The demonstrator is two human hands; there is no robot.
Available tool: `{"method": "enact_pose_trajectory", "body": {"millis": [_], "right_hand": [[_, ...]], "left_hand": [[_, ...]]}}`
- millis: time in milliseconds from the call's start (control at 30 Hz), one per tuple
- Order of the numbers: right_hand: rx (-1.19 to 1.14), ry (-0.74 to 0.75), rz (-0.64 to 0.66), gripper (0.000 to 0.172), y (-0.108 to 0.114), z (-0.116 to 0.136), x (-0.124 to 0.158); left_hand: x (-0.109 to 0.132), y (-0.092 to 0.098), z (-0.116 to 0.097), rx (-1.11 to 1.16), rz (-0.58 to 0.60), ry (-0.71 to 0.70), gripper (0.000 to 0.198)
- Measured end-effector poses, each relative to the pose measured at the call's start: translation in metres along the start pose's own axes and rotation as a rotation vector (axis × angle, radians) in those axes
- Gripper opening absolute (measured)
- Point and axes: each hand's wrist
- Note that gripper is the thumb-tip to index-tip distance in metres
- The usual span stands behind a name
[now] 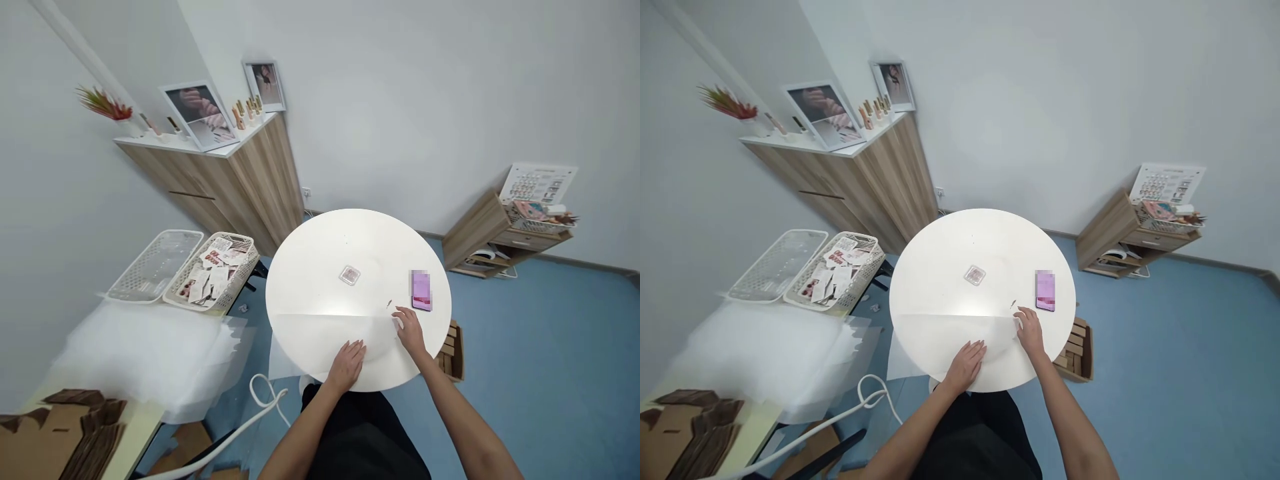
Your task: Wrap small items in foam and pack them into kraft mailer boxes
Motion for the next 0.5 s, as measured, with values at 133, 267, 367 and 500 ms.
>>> {"method": "enact_pose_trajectory", "body": {"millis": [133, 267, 367, 500], "right_hand": [[0.006, -0.192, 0.023, 0.033, -0.004, -0.008, 0.019], [-0.085, -0.63, 0.121, 0.035, -0.01, 0.005, 0.025], [-0.253, -0.757, 0.212, 0.033, -0.021, 0.02, 0.023], [-0.207, -0.599, 0.171, 0.026, -0.041, 0.039, 0.006]], "left_hand": [[-0.005, -0.009, 0.006, -0.014, 0.048, 0.042, 0.044], [-0.005, 0.004, 0.014, 0.009, 0.143, -0.022, 0.054], [-0.003, 0.017, 0.019, 0.046, 0.163, -0.049, 0.062], [-0.008, 0.042, 0.036, 0.015, 0.08, -0.05, 0.05]]}}
Point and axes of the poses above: each hand's wrist, its own x-axis away from the middle knuckle, its own y-axis out of the back of the hand, z = x × y, and after that the axes turned 14 degrees about x, right-handed
